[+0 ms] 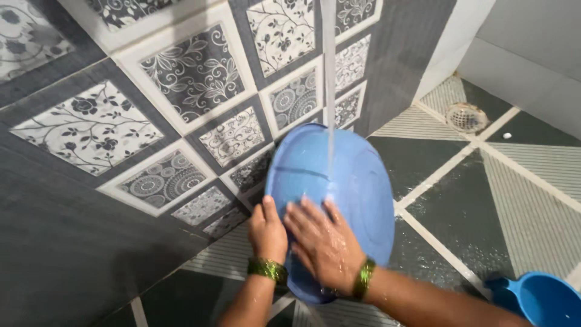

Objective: The person scoops water from a blue basin using a small blue mug and repeatedly pours it onto the tiled walls and floor of a bathroom. The person also rinses the basin under the tap and uses a brush to scrub the floor.

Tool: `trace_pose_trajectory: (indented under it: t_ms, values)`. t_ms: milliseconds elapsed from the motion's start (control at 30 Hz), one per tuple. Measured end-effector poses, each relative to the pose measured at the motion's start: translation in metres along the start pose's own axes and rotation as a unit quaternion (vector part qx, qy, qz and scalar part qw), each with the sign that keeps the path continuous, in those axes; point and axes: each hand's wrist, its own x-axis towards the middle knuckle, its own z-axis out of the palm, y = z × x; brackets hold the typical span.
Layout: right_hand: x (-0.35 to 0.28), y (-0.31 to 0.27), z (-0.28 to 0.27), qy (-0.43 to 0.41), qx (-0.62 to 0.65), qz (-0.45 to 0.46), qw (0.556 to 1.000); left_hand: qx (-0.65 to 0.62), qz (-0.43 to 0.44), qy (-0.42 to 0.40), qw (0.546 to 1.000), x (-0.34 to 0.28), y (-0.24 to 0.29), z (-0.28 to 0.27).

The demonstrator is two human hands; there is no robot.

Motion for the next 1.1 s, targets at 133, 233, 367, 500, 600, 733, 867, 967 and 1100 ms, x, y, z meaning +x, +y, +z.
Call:
trace_pose_trajectory:
  t_ms: [133, 233, 367, 500, 600, 733, 867, 967, 1100]
  values:
    - [-0.016, 0.074, 0.048, -0.041, 0.009, 0.085, 0.995, -0.003, 0.059, -0.002, 0.998, -0.021, -0.005, -0.001]
    - [0.047, 0.225, 0.071, -0.146, 0.084, 0.247, 0.954, 0.002, 0.035, -0.020, 0.999, -0.023, 0.002, -0.006]
    - [0.044, 0.180, 0.052, -0.034, 0.159, 0.280, 0.946, 0.042, 0.042, -0.014, 0.998, -0.018, 0.008, 0.000]
    - [-0.029, 0.005, 0.018, -0.034, 0.038, 0.041, 0.998, 0.019, 0.082, 0.011, 0.996, -0.013, 0.006, 0.003]
    - [-0.028, 0.027, 0.026, -0.019, -0.008, 0.042, 0.999, -0.005, 0.052, -0.007, 0.999, -0.022, -0.003, -0.001]
    - [0.049, 0.193, 0.048, -0.070, 0.004, 0.167, 0.984, -0.006, 0.047, -0.005, 0.999, -0.033, -0.006, -0.010]
    - [0.075, 0.179, 0.031, -0.154, 0.162, 0.458, 0.861, 0.010, 0.050, 0.003, 0.999, -0.033, -0.012, -0.008]
    - [0.047, 0.044, 0.012, -0.176, -0.063, 0.033, 0.982, -0.020, 0.064, 0.005, 0.998, -0.028, -0.018, -0.004]
    - [0.052, 0.003, -0.005, -0.159, -0.127, 0.008, 0.979, -0.104, 0.089, -0.012, 0.991, -0.042, -0.026, -0.002]
